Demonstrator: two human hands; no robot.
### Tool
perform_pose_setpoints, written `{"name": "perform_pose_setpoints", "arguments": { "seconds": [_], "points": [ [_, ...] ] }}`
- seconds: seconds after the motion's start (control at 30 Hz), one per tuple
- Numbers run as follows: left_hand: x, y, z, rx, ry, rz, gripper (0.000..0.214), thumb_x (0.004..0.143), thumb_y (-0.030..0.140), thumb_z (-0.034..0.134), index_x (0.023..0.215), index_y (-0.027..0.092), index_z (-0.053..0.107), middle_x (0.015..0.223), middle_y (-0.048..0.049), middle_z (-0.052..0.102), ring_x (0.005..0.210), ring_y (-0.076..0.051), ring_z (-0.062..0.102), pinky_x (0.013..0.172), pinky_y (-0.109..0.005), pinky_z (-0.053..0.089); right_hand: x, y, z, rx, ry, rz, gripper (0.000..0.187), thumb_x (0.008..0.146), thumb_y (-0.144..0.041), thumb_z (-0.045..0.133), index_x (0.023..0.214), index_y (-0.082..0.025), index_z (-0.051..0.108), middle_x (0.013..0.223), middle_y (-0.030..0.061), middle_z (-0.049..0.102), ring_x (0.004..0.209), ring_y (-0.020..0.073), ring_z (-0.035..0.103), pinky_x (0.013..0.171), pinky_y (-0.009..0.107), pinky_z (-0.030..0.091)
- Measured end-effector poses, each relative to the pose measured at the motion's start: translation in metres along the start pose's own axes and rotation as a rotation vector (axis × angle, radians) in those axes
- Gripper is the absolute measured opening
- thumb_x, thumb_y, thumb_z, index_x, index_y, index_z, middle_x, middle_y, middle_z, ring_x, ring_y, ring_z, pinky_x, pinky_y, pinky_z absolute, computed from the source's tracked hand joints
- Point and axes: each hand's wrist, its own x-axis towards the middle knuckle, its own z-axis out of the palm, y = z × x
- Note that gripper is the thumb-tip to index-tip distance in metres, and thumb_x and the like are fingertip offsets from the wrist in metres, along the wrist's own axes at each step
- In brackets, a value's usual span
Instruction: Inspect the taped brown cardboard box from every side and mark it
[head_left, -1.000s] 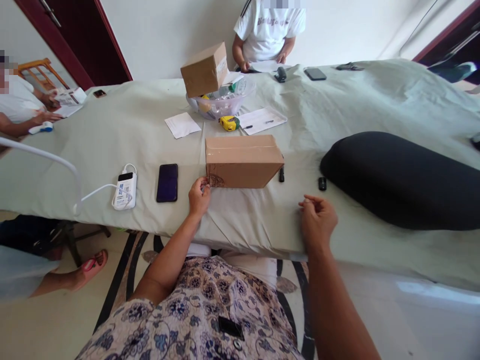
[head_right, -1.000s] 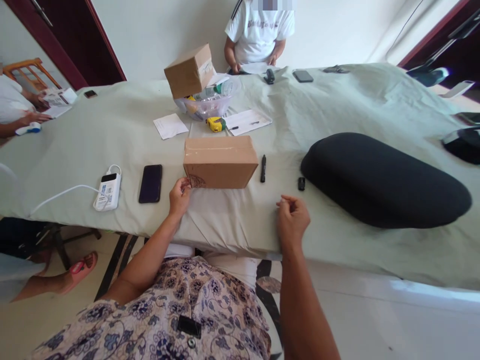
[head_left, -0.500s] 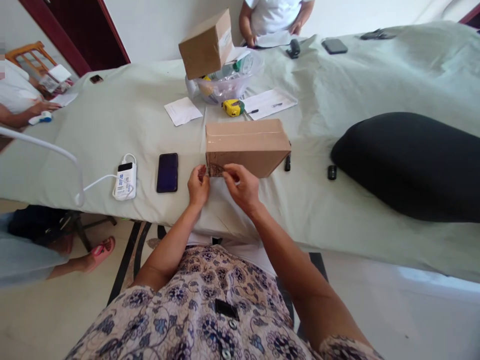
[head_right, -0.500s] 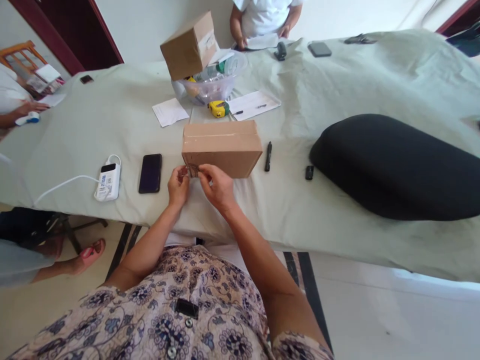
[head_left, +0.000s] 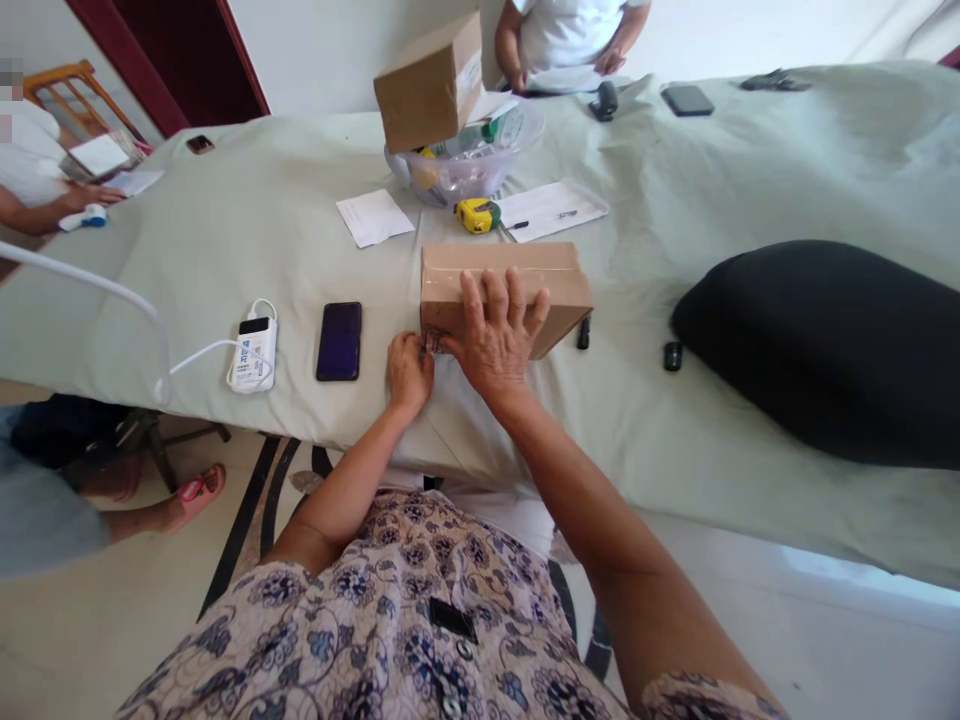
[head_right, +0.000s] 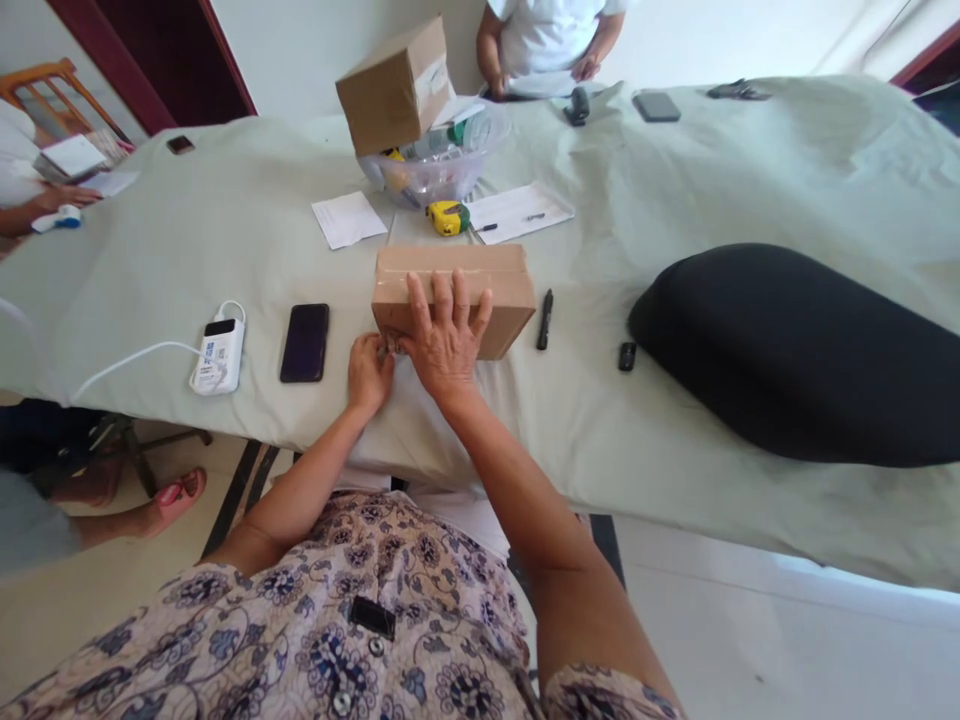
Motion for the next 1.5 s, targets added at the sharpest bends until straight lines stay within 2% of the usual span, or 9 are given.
{"name": "perform_pose_setpoints", "arguments": {
  "seconds": [0.37, 0.47, 0.6, 0.67, 0.77, 0.87, 1.0, 1.3, 1.5],
  "points": [
    [0.002, 0.002, -0.003, 0.021, -0.034, 0.015, 0.022, 0.083, 0.005, 0.059, 0.098, 0.02, 0.062, 0.119, -0.0124, 0.063, 0.123, -0.028, 0.057, 0.115, -0.046, 0.043, 0.006, -0.001, -0.001, 0.046, 0.017, 0.029, 0.059, 0.095, -0.037, 0.061, 0.151, -0.024, 0.047, 0.157, 0.0169, 0.047, 0.153, 0.0348, 0.036, 0.126, 0.069, 0.016],
    [0.001, 0.002, -0.002, 0.006, -0.023, -0.003, 0.026, 0.083, 0.005, 0.059, 0.104, 0.021, 0.062, 0.117, -0.0116, 0.063, 0.121, -0.028, 0.057, 0.114, -0.047, 0.044, 0.006, 0.03, -0.02, 0.098, 0.229, -0.006, 0.048, 0.098, -0.047, 0.054, 0.137, -0.02, 0.057, 0.142, 0.0165, 0.059, 0.142, 0.0301, 0.048, 0.123, 0.056, 0.033],
    [0.002, 0.0, -0.001, -0.027, 0.002, -0.027, 0.031, 0.083, 0.006, 0.06, 0.111, 0.02, 0.061, 0.118, -0.0128, 0.063, 0.123, -0.028, 0.057, 0.115, -0.046, 0.043, 0.003, 0.104, -0.038, 0.088, 0.459, 0.305, 0.042, 0.103, -0.039, 0.035, 0.127, -0.019, 0.063, 0.123, 0.0155, 0.064, 0.123, 0.0294, 0.058, 0.111, 0.056, 0.041],
    [0.001, 0.0, 0.0, -0.016, 0.004, -0.04, 0.03, 0.083, 0.007, 0.06, 0.111, 0.019, 0.06, 0.119, -0.0137, 0.063, 0.124, -0.028, 0.058, 0.115, -0.047, 0.043, -0.001, 0.135, -0.037, 0.043, 0.372, 0.511, 0.042, 0.098, -0.033, 0.041, 0.126, -0.015, 0.066, 0.117, 0.0185, 0.064, 0.117, 0.0305, 0.056, 0.108, 0.055, 0.041],
    [0.001, -0.001, 0.002, -0.003, 0.007, -0.06, 0.029, 0.083, 0.009, 0.061, 0.109, 0.02, 0.059, 0.118, -0.0129, 0.064, 0.123, -0.028, 0.059, 0.114, -0.048, 0.044, -0.01, 0.155, -0.027, -0.052, 0.021, 0.691, 0.051, 0.085, -0.036, 0.064, 0.133, -0.02, 0.067, 0.123, 0.0193, 0.062, 0.119, 0.0346, 0.052, 0.105, 0.058, 0.04],
    [0.0, -0.002, 0.003, -0.006, 0.013, -0.065, 0.03, 0.083, 0.01, 0.062, 0.11, 0.02, 0.059, 0.119, -0.0126, 0.065, 0.122, -0.028, 0.06, 0.114, -0.047, 0.045, -0.027, 0.152, -0.016, -0.08, -0.153, 0.657, 0.041, 0.083, -0.035, 0.064, 0.12, -0.023, 0.076, 0.111, 0.0151, 0.064, 0.108, 0.0313, 0.053, 0.1, 0.053, 0.043],
    [0.001, -0.004, 0.002, -0.02, 0.016, -0.083, 0.032, 0.085, 0.011, 0.061, 0.116, 0.018, 0.058, 0.123, -0.0145, 0.065, 0.122, -0.028, 0.061, 0.114, -0.046, 0.046, -0.054, 0.137, -0.015, -0.043, -0.107, 0.683, 0.04, 0.085, -0.026, 0.051, 0.112, -0.019, 0.08, 0.088, 0.0104, 0.057, 0.084, 0.0228, 0.051, 0.085, 0.041, 0.045],
    [0.001, -0.007, 0.004, -0.053, 0.067, -0.081, 0.043, 0.082, 0.006, 0.053, 0.123, 0.019, 0.054, 0.125, -0.0138, 0.067, 0.114, -0.025, 0.066, 0.11, -0.043, 0.051, -0.129, 0.085, -0.035, 0.307, 0.259, 0.628, 0.049, 0.074, -0.048, 0.073, 0.112, -0.017, 0.067, 0.094, 0.0038, 0.058, 0.083, 0.0174, 0.054, 0.083, 0.036, 0.049],
    [0.001, -0.008, 0.005, -0.107, 0.102, -0.106, 0.047, 0.08, 0.005, 0.052, 0.126, 0.018, 0.052, 0.126, -0.0156, 0.068, 0.113, -0.025, 0.069, 0.108, -0.043, 0.052, -0.122, 0.033, -0.023, 0.478, 0.357, 0.395, 0.03, 0.087, -0.05, 0.067, 0.089, -0.02, 0.063, 0.083, 0.0018, 0.063, 0.077, 0.0155, 0.06, 0.074, 0.03, 0.051]
  ]
}}
